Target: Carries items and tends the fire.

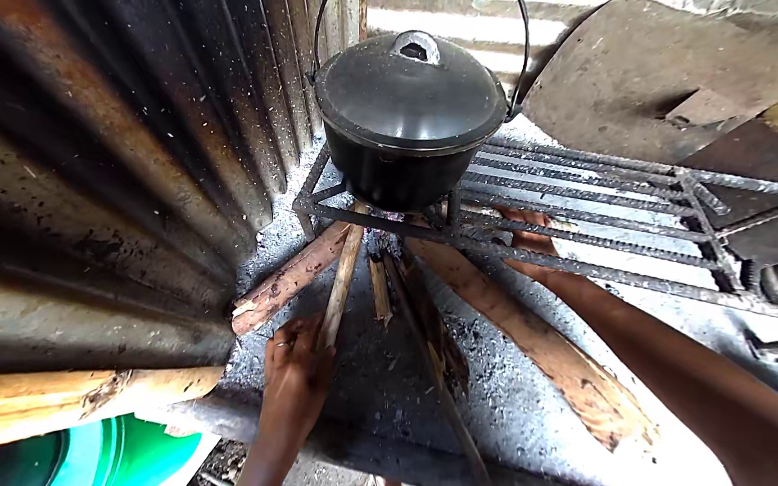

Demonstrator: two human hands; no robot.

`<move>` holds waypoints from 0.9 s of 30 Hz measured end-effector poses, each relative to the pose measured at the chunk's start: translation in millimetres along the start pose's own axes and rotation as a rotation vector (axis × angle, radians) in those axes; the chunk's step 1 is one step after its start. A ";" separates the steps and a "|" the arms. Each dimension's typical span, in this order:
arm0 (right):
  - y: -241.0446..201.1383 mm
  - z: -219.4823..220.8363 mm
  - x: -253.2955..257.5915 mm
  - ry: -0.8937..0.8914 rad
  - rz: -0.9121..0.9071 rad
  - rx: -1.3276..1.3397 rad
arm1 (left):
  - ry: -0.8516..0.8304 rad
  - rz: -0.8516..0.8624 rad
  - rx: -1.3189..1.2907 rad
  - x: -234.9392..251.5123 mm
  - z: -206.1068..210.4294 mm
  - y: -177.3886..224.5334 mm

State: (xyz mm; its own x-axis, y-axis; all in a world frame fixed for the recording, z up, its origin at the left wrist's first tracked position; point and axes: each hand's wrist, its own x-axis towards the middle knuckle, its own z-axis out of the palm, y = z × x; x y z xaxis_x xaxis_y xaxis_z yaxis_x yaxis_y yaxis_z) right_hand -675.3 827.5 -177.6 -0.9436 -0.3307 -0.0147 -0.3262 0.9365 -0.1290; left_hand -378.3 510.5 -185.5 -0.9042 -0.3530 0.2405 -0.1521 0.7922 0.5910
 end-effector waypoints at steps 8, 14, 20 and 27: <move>4.1 4.4 0.8 0.105 -0.081 0.047 | 0.173 0.036 -0.055 -48.9 -18.6 -7.2; 8.9 11.7 2.2 -0.019 -0.025 0.046 | 0.234 0.003 -0.038 -70.7 -20.5 -3.9; 2.0 2.0 14.4 0.067 -0.038 0.191 | 0.221 0.015 -0.071 -70.2 -16.9 0.8; 9.9 3.5 -0.2 -0.213 0.066 0.148 | 0.160 0.145 -0.051 -28.6 -9.9 17.7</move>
State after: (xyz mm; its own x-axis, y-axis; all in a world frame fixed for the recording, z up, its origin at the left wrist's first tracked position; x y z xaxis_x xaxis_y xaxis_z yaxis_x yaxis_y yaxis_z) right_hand -678.2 836.5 -182.4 -0.9245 -0.3008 -0.2342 -0.2374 0.9349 -0.2637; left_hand -351.2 529.6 -174.3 -0.8396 -0.3147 0.4429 -0.0008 0.8159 0.5782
